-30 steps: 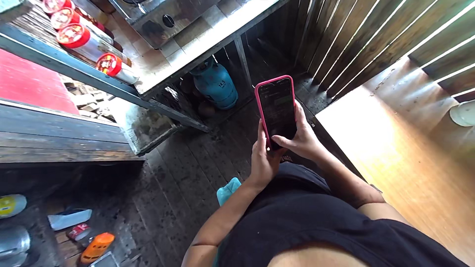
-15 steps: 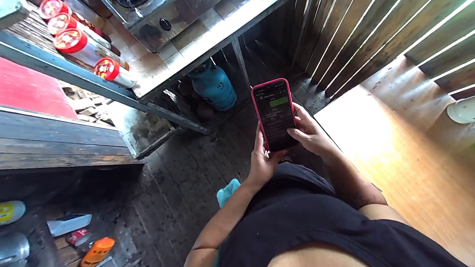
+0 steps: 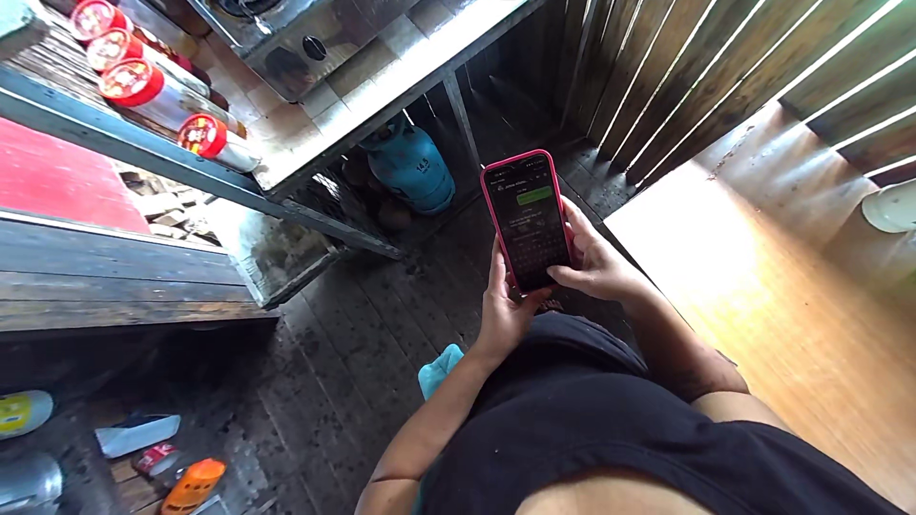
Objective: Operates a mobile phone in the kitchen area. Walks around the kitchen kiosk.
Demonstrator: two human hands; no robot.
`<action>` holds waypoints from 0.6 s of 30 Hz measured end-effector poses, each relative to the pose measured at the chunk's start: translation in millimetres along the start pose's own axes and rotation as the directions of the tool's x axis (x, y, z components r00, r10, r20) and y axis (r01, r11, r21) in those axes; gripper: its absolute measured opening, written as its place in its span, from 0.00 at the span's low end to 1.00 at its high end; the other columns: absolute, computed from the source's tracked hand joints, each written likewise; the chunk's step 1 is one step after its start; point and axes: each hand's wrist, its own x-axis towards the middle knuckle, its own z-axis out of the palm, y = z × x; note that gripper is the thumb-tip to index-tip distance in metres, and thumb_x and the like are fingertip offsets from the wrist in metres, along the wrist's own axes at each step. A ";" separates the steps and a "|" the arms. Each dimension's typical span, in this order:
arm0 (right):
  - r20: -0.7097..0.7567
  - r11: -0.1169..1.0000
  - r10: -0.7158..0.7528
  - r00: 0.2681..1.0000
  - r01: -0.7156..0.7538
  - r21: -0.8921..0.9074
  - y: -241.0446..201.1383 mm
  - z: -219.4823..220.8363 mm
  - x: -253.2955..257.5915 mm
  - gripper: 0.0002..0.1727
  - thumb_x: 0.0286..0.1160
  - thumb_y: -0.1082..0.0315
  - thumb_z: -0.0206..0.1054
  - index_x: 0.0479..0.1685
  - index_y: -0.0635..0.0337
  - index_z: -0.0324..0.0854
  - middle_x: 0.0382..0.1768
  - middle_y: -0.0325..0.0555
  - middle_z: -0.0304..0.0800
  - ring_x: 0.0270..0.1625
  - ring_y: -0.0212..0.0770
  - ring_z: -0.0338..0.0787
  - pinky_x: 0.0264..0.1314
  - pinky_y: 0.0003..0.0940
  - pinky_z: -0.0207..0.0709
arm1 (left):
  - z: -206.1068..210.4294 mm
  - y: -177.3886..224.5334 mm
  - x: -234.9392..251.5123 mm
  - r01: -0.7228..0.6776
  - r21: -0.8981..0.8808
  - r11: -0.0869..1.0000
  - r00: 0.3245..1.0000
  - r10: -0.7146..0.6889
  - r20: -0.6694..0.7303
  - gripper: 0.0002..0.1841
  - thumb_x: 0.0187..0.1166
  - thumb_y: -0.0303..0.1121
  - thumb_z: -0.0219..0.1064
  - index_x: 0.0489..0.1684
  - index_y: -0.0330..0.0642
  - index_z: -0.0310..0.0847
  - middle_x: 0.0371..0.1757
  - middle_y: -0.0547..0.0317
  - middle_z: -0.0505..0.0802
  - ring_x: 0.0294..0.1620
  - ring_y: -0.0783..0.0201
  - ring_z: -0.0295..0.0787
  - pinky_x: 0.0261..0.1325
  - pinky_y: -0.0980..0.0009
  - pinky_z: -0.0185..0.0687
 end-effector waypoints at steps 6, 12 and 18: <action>-0.064 0.998 0.003 0.998 -0.006 -0.058 -0.3 4.0 0.3 0.54 0.63 0.81 0.67 0.93 0.60 0.37 0.74 0.50 0.79 0.65 0.33 0.89 0.65 0.31 0.87 | 0.9 -2.7 -1.5 -0.011 0.006 1.000 1.000 0.011 0.000 0.54 0.70 0.23 0.76 0.95 0.38 0.34 0.72 0.46 0.85 0.67 0.61 0.89 0.70 0.61 0.87; -0.126 0.998 -0.015 0.992 0.007 -0.068 4.4 9.2 1.8 0.49 0.68 0.80 0.65 0.92 0.59 0.41 0.71 0.49 0.82 0.63 0.33 0.90 0.64 0.33 0.87 | 1.8 -4.7 -2.9 -0.056 0.116 0.992 0.998 0.059 -0.023 0.54 0.71 0.28 0.77 0.95 0.37 0.36 0.75 0.45 0.83 0.71 0.63 0.86 0.74 0.62 0.83; -0.306 0.974 0.010 0.952 -0.079 -0.213 5.4 23.9 4.7 0.52 0.66 0.62 0.78 0.90 0.56 0.49 0.67 0.49 0.85 0.63 0.34 0.90 0.64 0.38 0.87 | 3.5 -7.9 -4.5 -0.111 0.336 0.935 0.988 0.140 -0.064 0.53 0.71 0.36 0.78 0.95 0.35 0.42 0.77 0.42 0.82 0.75 0.60 0.81 0.80 0.57 0.74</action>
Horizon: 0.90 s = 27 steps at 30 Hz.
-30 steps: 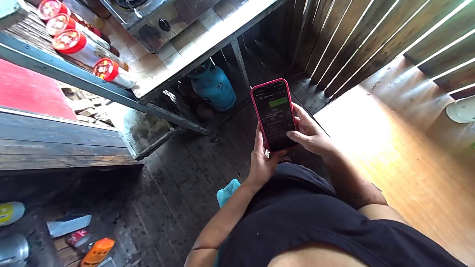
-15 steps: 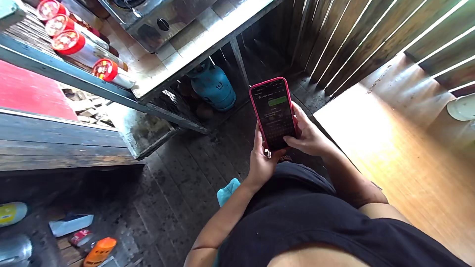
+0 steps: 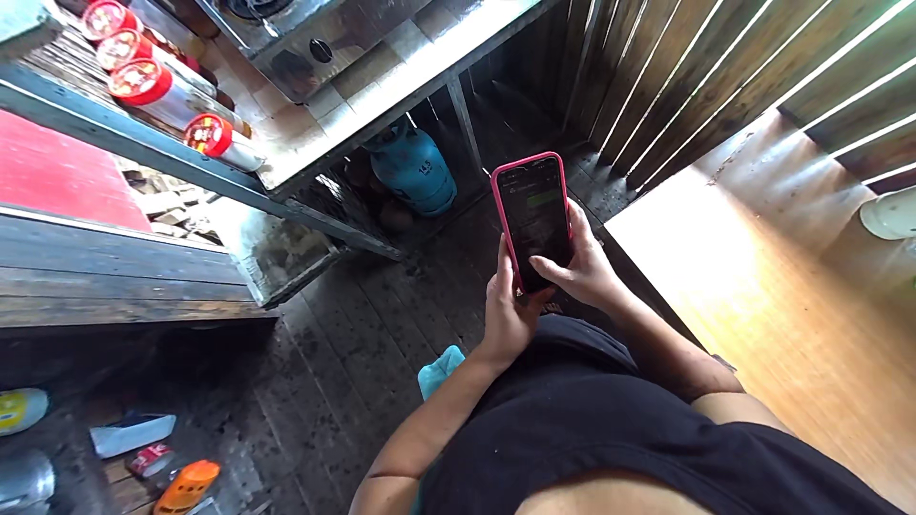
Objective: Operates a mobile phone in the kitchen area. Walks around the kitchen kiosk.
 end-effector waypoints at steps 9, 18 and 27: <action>0.269 0.980 -0.062 0.961 0.007 0.199 -0.4 -20.1 1.9 0.59 0.58 0.82 0.72 0.93 0.57 0.36 0.74 0.48 0.79 0.67 0.35 0.88 0.65 0.33 0.88 | -5.8 4.4 3.9 0.113 -0.256 0.960 0.992 -0.098 0.074 0.54 0.70 0.27 0.78 0.94 0.34 0.37 0.72 0.45 0.85 0.69 0.65 0.86 0.73 0.66 0.83; 0.394 0.927 -0.056 0.917 -0.099 0.363 -4.7 -29.6 1.1 0.55 0.61 0.83 0.62 0.93 0.54 0.32 0.72 0.44 0.81 0.65 0.32 0.89 0.66 0.32 0.86 | -8.6 5.5 3.5 0.164 -0.348 0.923 0.985 -0.131 0.114 0.55 0.70 0.26 0.77 0.94 0.34 0.34 0.76 0.47 0.82 0.71 0.65 0.85 0.75 0.66 0.82; 0.199 0.984 -0.049 0.979 0.013 0.178 -0.1 -11.8 -0.2 0.54 0.65 0.75 0.72 0.93 0.59 0.39 0.69 0.47 0.84 0.63 0.32 0.90 0.64 0.33 0.88 | 0.2 3.9 0.4 0.095 -0.161 0.982 0.995 -0.094 0.013 0.54 0.69 0.31 0.78 0.93 0.30 0.38 0.76 0.41 0.82 0.73 0.65 0.83 0.77 0.66 0.77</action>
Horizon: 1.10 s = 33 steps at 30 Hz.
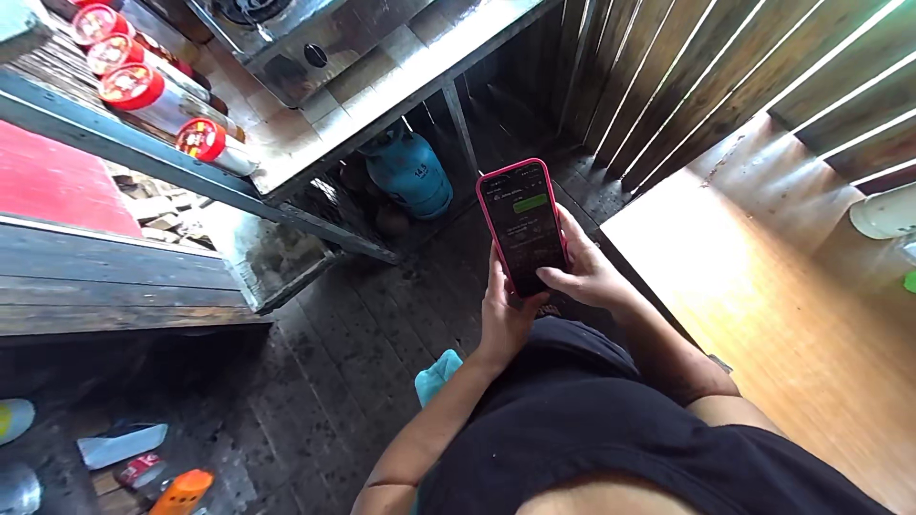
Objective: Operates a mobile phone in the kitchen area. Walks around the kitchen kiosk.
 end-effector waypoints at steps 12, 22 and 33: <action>-0.092 0.999 0.035 0.995 -0.036 -0.015 -3.0 5.7 1.4 0.44 0.75 0.74 0.64 0.92 0.58 0.45 0.73 0.49 0.80 0.67 0.32 0.87 0.67 0.32 0.85 | 1.0 -1.2 1.3 0.013 0.011 1.000 1.000 -0.013 0.003 0.55 0.69 0.30 0.79 0.94 0.33 0.38 0.76 0.39 0.81 0.70 0.61 0.85 0.74 0.63 0.81; -0.188 0.960 0.047 0.981 -0.096 -0.263 3.1 16.4 4.1 0.63 0.57 0.59 0.85 0.94 0.54 0.42 0.69 0.55 0.83 0.67 0.43 0.88 0.66 0.47 0.85 | 1.1 -7.6 -1.4 -0.049 0.164 0.985 0.997 0.059 -0.057 0.53 0.69 0.37 0.78 0.94 0.33 0.42 0.74 0.39 0.83 0.74 0.57 0.81 0.80 0.54 0.71; 0.084 1.000 0.025 0.996 -0.026 0.013 -4.3 -7.1 3.0 0.56 0.63 0.81 0.70 0.94 0.57 0.38 0.74 0.48 0.80 0.66 0.34 0.88 0.67 0.33 0.87 | -5.7 -2.8 3.4 0.002 -0.069 0.998 1.000 -0.001 0.007 0.54 0.68 0.29 0.79 0.94 0.35 0.39 0.73 0.45 0.84 0.69 0.64 0.86 0.73 0.65 0.83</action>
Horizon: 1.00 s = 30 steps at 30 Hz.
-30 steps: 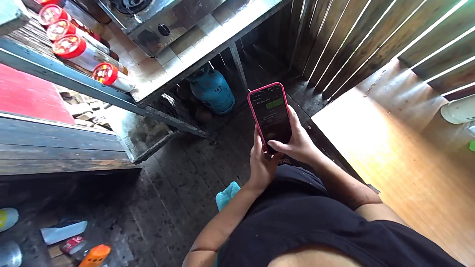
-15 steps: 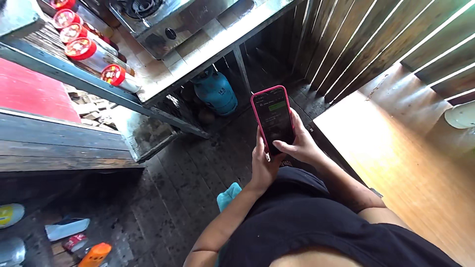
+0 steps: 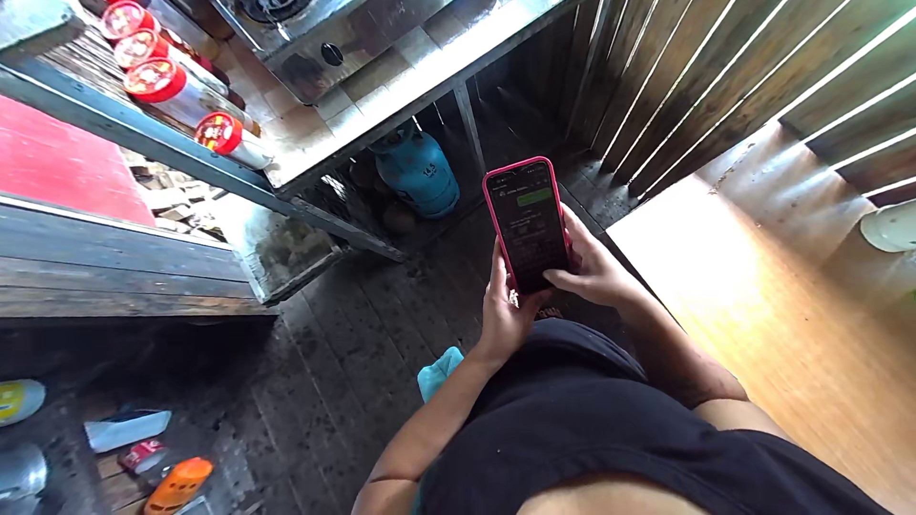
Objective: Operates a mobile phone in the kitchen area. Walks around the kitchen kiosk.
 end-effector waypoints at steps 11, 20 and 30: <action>-0.052 0.999 -0.017 0.999 0.019 0.051 -0.7 -4.1 2.0 0.36 0.83 0.78 0.45 0.94 0.58 0.45 0.68 0.45 0.85 0.60 0.27 0.89 0.65 0.27 0.83 | -0.8 4.3 2.8 0.036 -0.111 0.993 0.998 -0.030 0.056 0.54 0.70 0.24 0.76 0.94 0.33 0.35 0.76 0.44 0.82 0.73 0.64 0.84 0.77 0.65 0.80; -0.344 0.932 -0.031 0.938 -0.097 -0.348 3.7 28.4 7.1 0.64 0.55 0.58 0.86 0.94 0.55 0.43 0.72 0.57 0.81 0.68 0.46 0.88 0.65 0.51 0.85 | 8.7 -2.6 3.0 -0.035 0.104 0.994 0.998 0.039 -0.044 0.52 0.68 0.30 0.77 0.94 0.34 0.43 0.80 0.41 0.78 0.76 0.62 0.80 0.78 0.61 0.77; -0.052 0.993 -0.031 0.998 0.037 0.116 2.2 3.2 5.0 0.52 0.66 0.78 0.64 0.93 0.56 0.37 0.75 0.49 0.77 0.67 0.36 0.88 0.65 0.35 0.87 | 2.5 4.6 7.7 0.048 -0.038 0.998 0.999 -0.047 0.009 0.54 0.69 0.28 0.77 0.95 0.37 0.37 0.73 0.47 0.84 0.70 0.66 0.85 0.75 0.66 0.81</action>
